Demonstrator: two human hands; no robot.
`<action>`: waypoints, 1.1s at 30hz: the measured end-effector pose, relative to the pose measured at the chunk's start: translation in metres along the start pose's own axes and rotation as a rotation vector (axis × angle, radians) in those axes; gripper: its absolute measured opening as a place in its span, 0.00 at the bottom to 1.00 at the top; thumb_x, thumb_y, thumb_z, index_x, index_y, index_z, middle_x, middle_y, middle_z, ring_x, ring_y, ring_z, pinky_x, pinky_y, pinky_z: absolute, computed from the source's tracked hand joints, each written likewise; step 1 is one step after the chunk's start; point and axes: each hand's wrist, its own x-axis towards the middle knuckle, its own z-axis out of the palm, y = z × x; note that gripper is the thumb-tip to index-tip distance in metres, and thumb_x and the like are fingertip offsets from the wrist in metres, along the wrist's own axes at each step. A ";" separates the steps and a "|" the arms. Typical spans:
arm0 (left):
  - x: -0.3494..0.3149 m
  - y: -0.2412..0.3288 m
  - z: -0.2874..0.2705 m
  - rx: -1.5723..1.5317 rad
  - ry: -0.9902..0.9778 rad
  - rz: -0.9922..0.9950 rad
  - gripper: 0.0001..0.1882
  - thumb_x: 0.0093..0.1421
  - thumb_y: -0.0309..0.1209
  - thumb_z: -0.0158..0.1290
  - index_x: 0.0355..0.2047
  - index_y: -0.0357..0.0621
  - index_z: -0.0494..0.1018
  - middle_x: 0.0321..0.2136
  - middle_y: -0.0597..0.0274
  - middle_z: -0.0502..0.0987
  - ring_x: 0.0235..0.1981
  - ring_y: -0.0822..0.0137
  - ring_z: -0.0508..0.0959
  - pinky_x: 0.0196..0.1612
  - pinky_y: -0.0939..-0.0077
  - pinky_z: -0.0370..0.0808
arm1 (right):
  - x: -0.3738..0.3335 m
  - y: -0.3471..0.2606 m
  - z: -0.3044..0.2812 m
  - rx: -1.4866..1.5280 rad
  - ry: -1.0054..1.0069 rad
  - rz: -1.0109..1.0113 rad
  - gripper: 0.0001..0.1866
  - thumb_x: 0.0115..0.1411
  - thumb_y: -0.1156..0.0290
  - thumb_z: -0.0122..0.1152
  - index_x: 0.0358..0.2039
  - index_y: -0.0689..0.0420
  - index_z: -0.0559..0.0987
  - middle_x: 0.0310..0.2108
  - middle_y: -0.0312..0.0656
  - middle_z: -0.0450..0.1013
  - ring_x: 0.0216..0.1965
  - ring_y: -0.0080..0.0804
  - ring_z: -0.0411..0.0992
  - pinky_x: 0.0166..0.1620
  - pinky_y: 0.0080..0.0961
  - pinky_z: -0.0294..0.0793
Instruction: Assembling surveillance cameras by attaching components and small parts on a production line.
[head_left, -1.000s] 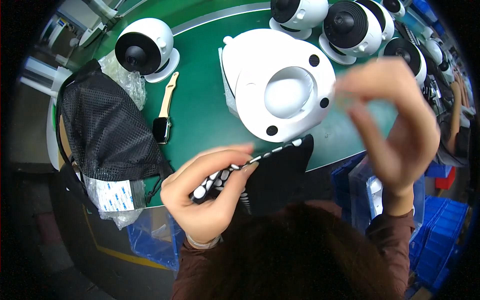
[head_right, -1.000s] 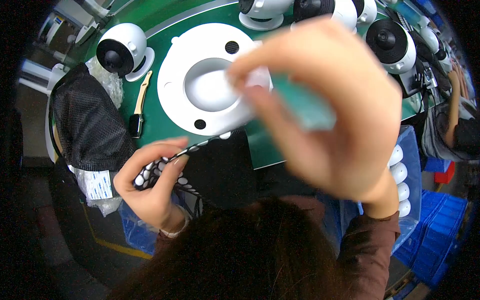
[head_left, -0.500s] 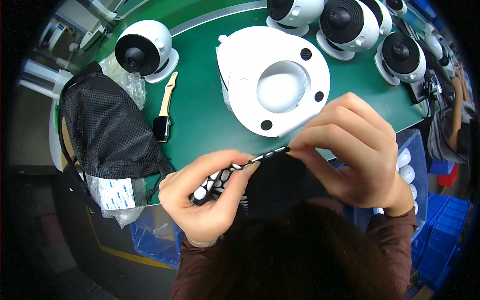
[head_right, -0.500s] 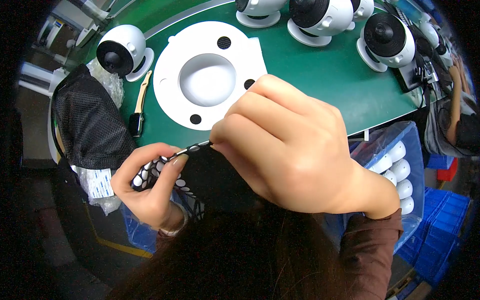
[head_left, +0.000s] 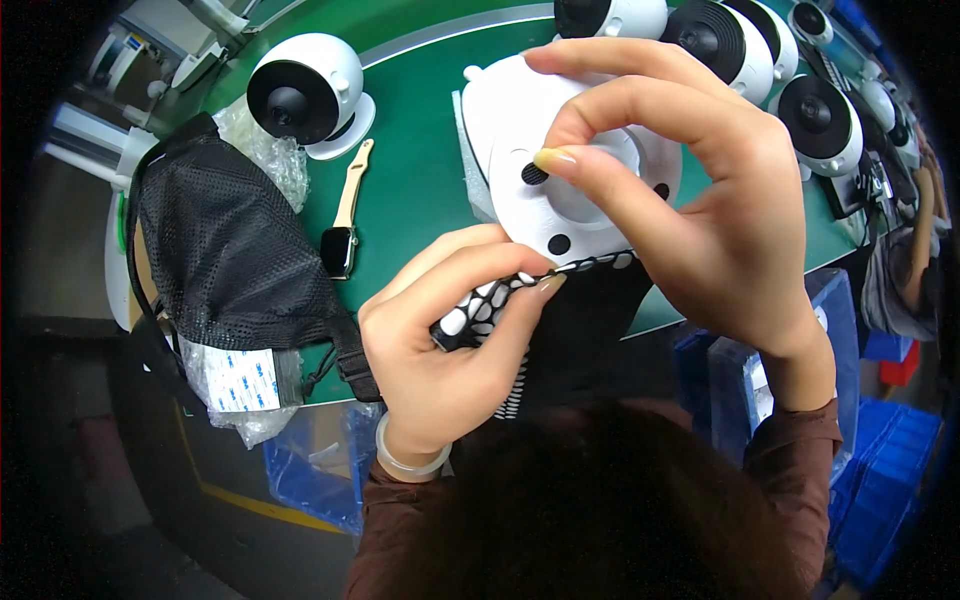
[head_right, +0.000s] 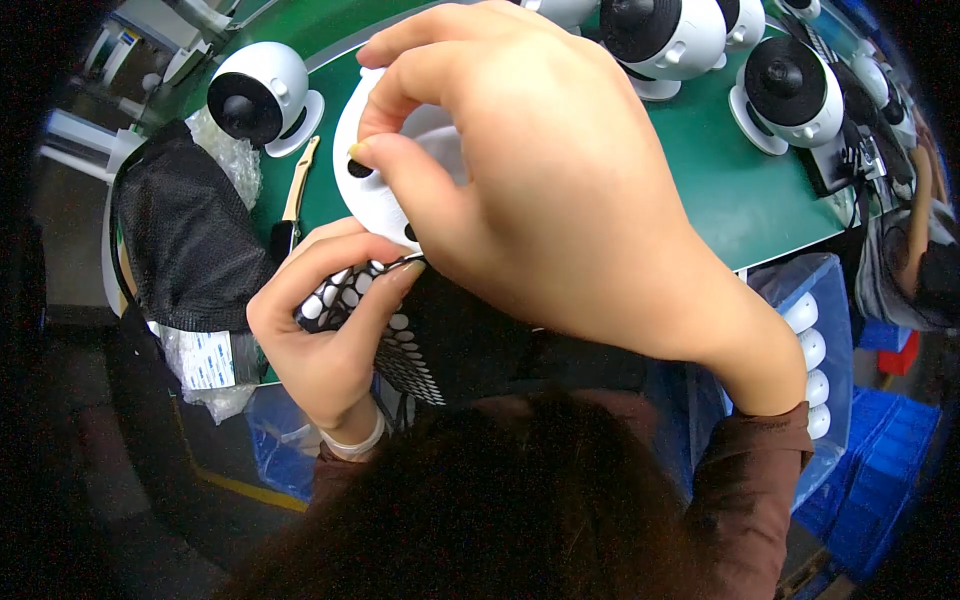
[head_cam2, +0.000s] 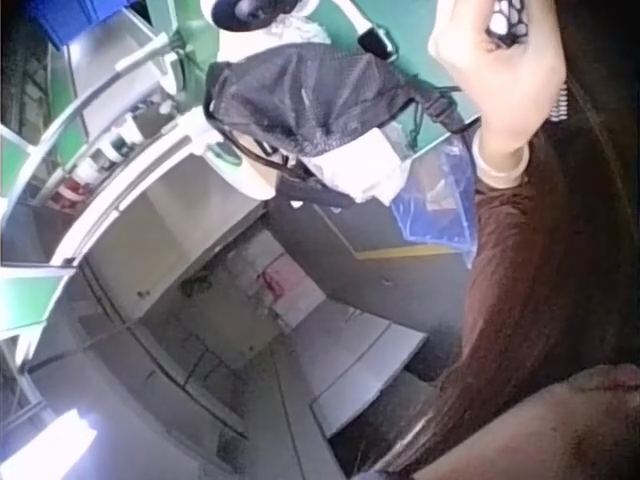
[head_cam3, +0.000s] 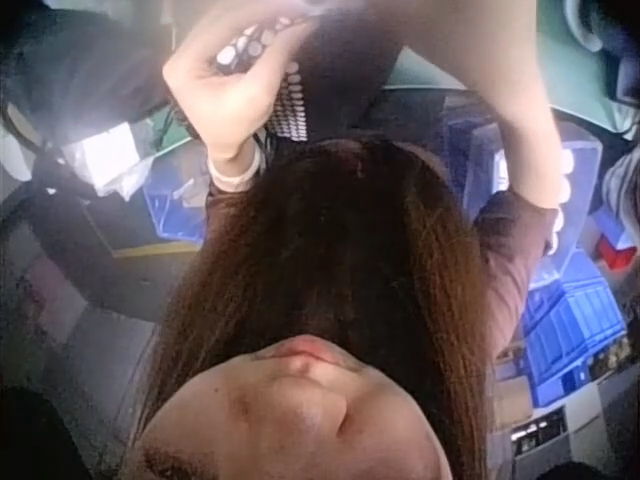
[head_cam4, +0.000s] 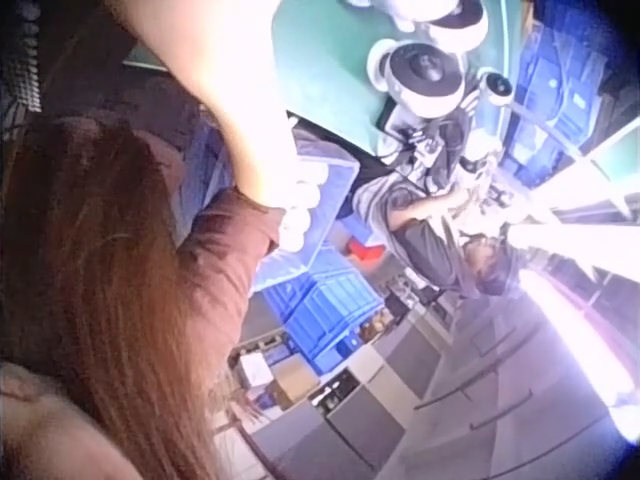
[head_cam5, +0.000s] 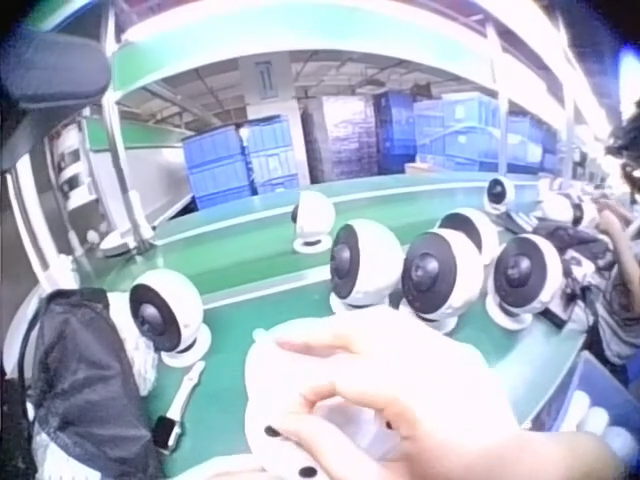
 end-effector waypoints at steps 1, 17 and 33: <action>0.000 0.000 0.001 -0.011 0.007 -0.012 0.09 0.38 0.14 0.55 0.23 0.36 0.73 0.22 0.58 0.73 0.25 0.69 0.74 0.30 0.83 0.69 | 0.001 0.001 0.001 0.004 -0.002 -0.004 0.03 0.46 0.79 0.57 0.22 0.64 0.74 0.38 0.48 0.71 0.39 0.32 0.70 0.43 0.21 0.66; -0.003 -0.007 0.002 -0.035 0.036 0.044 0.11 0.37 0.14 0.55 0.24 0.37 0.73 0.23 0.58 0.74 0.23 0.68 0.75 0.27 0.83 0.70 | 0.004 -0.007 0.010 -0.087 -0.009 0.045 0.03 0.45 0.79 0.57 0.21 0.63 0.73 0.36 0.45 0.72 0.38 0.30 0.70 0.43 0.20 0.65; 0.002 -0.007 -0.008 -0.090 -0.019 -0.021 0.08 0.39 0.17 0.56 0.23 0.39 0.74 0.27 0.56 0.75 0.26 0.67 0.76 0.30 0.82 0.70 | 0.061 0.013 -0.004 0.136 -0.624 -0.081 0.10 0.46 0.70 0.62 0.27 0.63 0.77 0.20 0.39 0.72 0.20 0.19 0.69 0.24 0.14 0.68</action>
